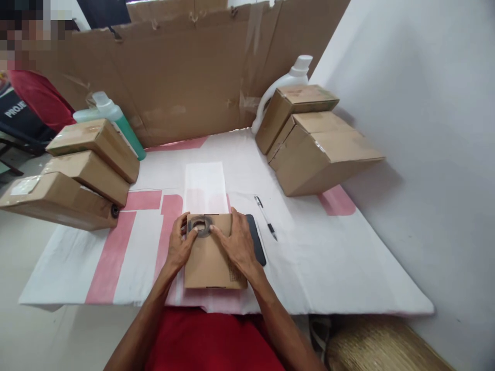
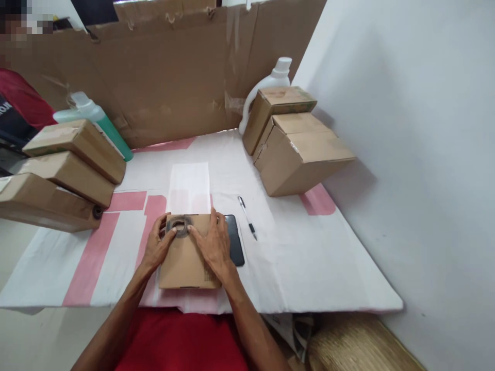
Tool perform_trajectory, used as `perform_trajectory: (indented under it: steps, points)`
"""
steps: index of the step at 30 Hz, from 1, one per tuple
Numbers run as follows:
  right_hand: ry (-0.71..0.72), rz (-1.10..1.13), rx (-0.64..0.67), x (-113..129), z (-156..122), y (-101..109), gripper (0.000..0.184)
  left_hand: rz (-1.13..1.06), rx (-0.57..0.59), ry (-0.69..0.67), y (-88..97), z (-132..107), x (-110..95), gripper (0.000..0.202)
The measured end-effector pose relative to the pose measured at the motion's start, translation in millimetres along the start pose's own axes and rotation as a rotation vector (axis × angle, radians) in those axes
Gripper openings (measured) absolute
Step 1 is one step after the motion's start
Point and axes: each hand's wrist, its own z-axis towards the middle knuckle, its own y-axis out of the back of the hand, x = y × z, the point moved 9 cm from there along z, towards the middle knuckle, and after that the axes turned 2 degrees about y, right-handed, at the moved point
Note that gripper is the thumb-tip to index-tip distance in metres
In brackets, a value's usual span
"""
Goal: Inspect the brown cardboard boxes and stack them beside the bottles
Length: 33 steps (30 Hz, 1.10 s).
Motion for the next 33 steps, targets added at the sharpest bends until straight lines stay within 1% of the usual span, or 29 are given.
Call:
perform_trajectory:
  steps: [5,8,11,13,16,17,18,19,21,22,25,28,30,33]
  points:
    - [-0.015,-0.027,0.068,-4,1,0,0.077,0.005,-0.016,0.021,-6.9,-3,-2,0.051]
    - [0.005,-0.017,0.061,-9,0,5,0.074,0.002,-0.025,0.032,-8.4,-1,-1,0.05]
    - [0.002,-0.047,0.06,-8,0,8,0.072,-0.008,-0.026,0.033,-13.1,0,0,0.048]
    - [-0.026,-0.112,0.063,-4,1,8,0.074,-0.006,-0.027,0.033,-16.2,0,0,0.048]
    - [-0.071,-0.267,0.018,8,6,11,0.078,0.007,-0.026,0.033,-18.3,-1,-1,0.049]
    - [-0.062,-0.312,0.002,14,9,12,0.075,0.014,-0.019,0.032,-18.5,0,-2,0.051]
    - [-0.028,-0.342,0.0,23,11,11,0.067,0.027,-0.01,0.027,-18.4,1,-3,0.053]
    - [0.02,-0.356,0.014,31,14,8,0.056,0.049,-0.003,0.014,-17.9,2,-5,0.055]
    - [0.099,-0.351,0.076,45,17,1,0.035,0.139,0.009,-0.054,-16.6,7,-12,0.056]
    - [0.117,-0.339,0.111,48,18,-2,0.03,0.192,0.016,-0.099,-16.4,9,-17,0.054]
    - [0.106,-0.326,0.165,50,20,-6,0.033,0.298,0.05,-0.201,-18.1,15,-28,0.042]
    - [0.106,-0.356,0.159,50,19,-6,0.033,0.362,0.078,-0.232,-20.1,20,-33,0.034]
    - [0.109,-0.373,0.161,49,18,-7,0.033,0.42,0.072,-0.255,-20.1,20,-36,0.034]
    - [0.114,-0.357,0.163,48,17,-7,0.03,0.481,0.047,-0.28,-19.2,18,-37,0.041]
